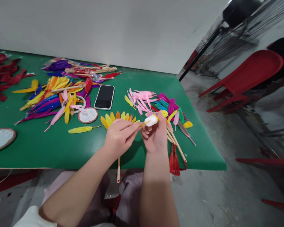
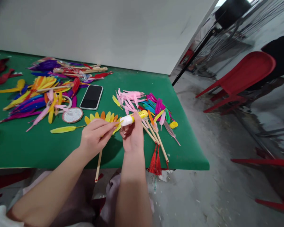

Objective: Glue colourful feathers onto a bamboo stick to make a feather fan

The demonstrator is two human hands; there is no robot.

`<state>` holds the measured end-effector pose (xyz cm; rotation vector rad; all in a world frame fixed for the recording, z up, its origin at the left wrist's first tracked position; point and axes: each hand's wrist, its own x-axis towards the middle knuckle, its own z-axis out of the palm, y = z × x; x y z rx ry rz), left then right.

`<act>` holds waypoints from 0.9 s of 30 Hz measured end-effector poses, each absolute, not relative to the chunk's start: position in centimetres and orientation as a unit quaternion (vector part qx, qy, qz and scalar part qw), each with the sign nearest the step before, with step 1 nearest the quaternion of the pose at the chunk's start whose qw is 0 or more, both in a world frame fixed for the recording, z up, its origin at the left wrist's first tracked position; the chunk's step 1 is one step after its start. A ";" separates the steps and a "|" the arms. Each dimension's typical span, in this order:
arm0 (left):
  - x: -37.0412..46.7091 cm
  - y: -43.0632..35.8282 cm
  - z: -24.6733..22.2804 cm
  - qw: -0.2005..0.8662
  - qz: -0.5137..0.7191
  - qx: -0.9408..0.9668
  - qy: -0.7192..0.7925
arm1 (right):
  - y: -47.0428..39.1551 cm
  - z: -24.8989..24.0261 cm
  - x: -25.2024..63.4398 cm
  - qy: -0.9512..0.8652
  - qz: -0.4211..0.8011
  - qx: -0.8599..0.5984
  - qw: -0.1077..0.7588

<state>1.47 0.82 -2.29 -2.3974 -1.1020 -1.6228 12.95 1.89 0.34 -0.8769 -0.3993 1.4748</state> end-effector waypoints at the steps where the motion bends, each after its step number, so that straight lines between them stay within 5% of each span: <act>1: 1.5 0.8 -2.3 0.022 -0.523 -0.777 -0.351 | 1.9 0.3 12.9 -0.173 0.646 -0.388 0.634; 27: 1.5 0.6 -2.1 0.031 -0.526 -0.776 -0.347 | 2.0 0.3 12.8 -0.169 0.655 -0.391 0.624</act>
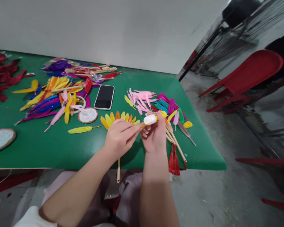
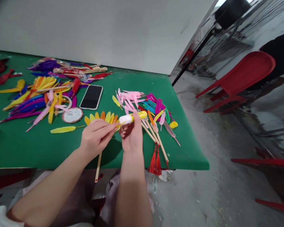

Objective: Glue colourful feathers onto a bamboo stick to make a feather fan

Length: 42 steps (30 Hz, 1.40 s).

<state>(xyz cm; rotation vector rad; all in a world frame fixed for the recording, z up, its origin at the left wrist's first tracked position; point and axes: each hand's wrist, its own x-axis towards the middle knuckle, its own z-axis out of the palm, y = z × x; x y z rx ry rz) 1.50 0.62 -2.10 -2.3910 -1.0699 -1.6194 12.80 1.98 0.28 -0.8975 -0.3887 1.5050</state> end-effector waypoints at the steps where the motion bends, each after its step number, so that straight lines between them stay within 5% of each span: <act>1: 1.5 0.6 -2.1 0.027 -0.531 -0.773 -0.346 | 2.0 0.3 12.8 -0.171 0.657 -0.387 0.624; 25: 1.1 1.0 -2.4 0.056 -0.521 -0.788 -0.322 | 2.2 0.0 12.9 -0.149 0.628 -0.411 0.644; 42: 0.3 0.9 -0.8 -0.029 -0.583 -0.681 -0.442 | 1.2 0.4 13.6 -0.221 0.668 -0.324 0.632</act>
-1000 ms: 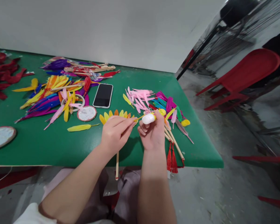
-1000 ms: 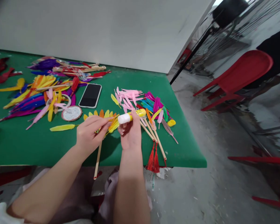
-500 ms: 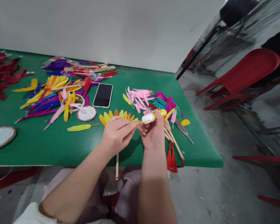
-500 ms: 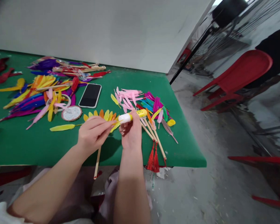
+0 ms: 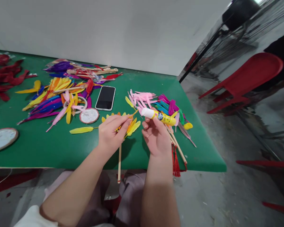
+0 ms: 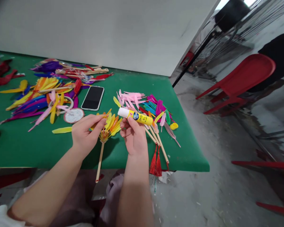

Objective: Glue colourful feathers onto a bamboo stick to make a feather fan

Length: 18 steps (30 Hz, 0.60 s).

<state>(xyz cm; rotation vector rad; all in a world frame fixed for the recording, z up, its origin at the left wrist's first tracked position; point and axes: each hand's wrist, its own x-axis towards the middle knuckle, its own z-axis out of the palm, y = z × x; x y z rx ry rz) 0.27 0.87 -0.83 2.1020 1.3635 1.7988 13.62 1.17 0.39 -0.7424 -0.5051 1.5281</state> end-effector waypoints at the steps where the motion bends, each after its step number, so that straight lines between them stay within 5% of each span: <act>1: 0.3 0.9 -0.8 0.029 0.582 0.680 0.444 | 1.2 0.3 13.6 -0.224 0.663 -0.334 0.632; 18: 1.0 0.6 -1.0 0.078 0.552 0.714 0.424 | 1.7 0.5 13.3 -0.228 0.632 -0.383 0.634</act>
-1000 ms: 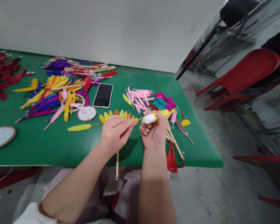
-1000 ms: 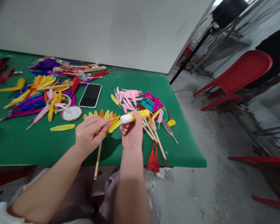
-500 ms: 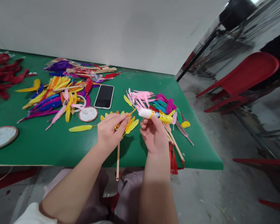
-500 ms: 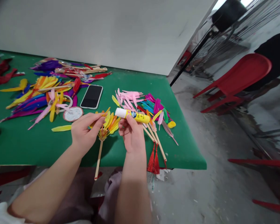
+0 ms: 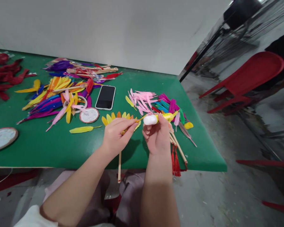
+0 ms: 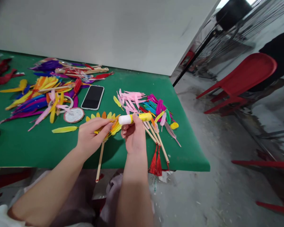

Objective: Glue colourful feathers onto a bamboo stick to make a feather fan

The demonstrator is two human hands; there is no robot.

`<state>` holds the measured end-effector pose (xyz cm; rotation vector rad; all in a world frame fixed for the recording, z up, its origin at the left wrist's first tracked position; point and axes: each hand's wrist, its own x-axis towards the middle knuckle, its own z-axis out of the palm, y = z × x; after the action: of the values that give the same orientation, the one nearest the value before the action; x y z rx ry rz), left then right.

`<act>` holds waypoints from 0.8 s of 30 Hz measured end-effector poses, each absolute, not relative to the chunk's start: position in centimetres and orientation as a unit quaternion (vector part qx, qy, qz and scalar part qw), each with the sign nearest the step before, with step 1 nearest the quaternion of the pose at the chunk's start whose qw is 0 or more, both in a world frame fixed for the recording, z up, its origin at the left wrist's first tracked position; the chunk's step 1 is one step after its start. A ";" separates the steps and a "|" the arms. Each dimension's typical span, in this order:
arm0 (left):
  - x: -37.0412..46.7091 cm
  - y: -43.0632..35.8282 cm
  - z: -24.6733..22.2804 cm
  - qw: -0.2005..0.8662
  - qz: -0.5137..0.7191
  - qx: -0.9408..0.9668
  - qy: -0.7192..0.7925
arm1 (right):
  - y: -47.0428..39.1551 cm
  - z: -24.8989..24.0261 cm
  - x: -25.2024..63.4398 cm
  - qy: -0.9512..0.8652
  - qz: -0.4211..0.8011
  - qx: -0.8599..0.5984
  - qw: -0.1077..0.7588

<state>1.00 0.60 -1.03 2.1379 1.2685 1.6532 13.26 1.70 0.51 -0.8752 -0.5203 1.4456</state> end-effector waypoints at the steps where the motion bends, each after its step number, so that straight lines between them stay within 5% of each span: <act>1: 1.0 0.6 -1.0 0.086 0.552 0.713 0.424 | 1.7 0.5 13.3 -0.231 0.631 -0.381 0.635; 10: 0.7 0.6 -0.7 0.166 0.548 0.708 0.413 | 1.6 0.7 13.2 -0.230 0.631 -0.386 0.633; 24: 0.0 0.5 -0.4 0.138 0.566 0.704 0.405 | 1.6 0.8 13.0 -0.221 0.629 -0.393 0.633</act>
<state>-0.01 0.54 -0.41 2.0367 1.1720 1.6375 13.04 1.57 0.76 -0.8992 -0.5058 1.4379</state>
